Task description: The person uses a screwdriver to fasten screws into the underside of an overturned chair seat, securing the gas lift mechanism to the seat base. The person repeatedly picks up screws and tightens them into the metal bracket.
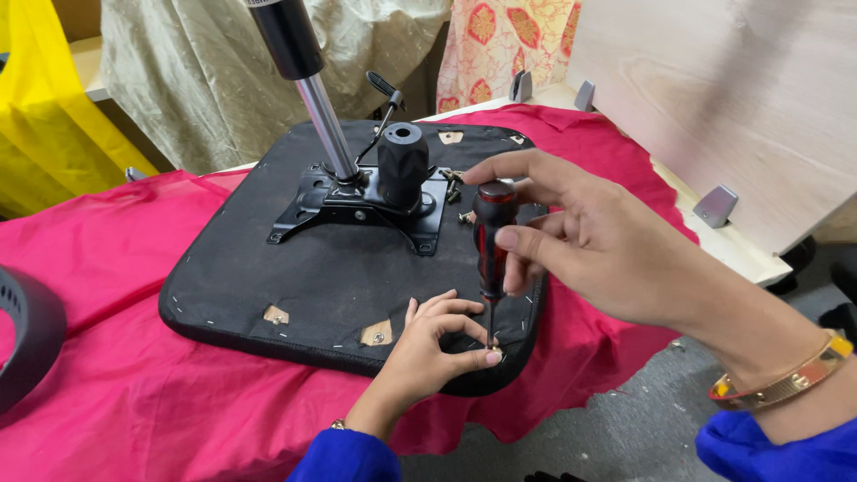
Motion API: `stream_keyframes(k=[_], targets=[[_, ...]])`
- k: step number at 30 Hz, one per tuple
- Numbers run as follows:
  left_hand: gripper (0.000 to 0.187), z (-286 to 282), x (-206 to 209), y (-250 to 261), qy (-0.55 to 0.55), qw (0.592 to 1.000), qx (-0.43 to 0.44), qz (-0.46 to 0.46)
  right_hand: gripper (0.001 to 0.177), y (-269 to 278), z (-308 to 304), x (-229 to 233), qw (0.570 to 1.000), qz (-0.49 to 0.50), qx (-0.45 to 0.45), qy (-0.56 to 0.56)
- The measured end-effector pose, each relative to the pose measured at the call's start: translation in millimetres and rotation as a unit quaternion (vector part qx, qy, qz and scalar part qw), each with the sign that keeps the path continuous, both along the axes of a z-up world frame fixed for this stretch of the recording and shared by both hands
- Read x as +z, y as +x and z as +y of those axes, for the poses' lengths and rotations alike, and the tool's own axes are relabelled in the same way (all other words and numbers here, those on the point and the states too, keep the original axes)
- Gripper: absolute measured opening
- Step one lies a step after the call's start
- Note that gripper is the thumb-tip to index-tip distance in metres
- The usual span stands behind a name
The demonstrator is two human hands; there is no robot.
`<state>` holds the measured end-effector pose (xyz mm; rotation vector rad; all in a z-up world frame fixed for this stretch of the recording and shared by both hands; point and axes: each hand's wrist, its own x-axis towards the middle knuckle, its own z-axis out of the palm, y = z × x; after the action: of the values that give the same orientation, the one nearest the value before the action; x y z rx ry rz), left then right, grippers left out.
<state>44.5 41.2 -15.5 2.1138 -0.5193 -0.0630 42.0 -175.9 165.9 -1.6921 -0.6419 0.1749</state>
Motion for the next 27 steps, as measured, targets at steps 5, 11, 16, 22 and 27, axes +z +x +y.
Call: stream_keyframes(k=[5, 11, 16, 22, 27], targets=[[0.022, -2.6, -4.5, -0.7, 0.009, 1.0, -0.019, -0.009, 0.041, -12.5, 7.8, 8.5, 0.991, -0.052, -0.104, -0.068], [0.042, -3.2, -5.2, -4.9, 0.016, 0.998, -0.033, -0.047, 0.049, -34.4, 17.5, 4.8, 0.973, -0.025, -0.211, -0.088], [0.029, -8.5, -18.5, -1.0, -0.027, 0.996, -0.002, -0.085, 0.052, -47.8, 23.0, 4.5, 0.989, -0.052, -0.129, -0.05], [0.022, -10.5, -26.1, -0.4, -0.021, 0.995, -0.011, -0.101, 0.051, -48.3, 35.9, 5.6, 0.968, -0.089, -0.212, -0.105], [0.028, -7.7, -17.3, -4.4, 0.007, 0.995, -0.031, -0.093, 0.051, -44.2, 36.1, -1.2, 0.964, -0.082, -0.239, -0.082]])
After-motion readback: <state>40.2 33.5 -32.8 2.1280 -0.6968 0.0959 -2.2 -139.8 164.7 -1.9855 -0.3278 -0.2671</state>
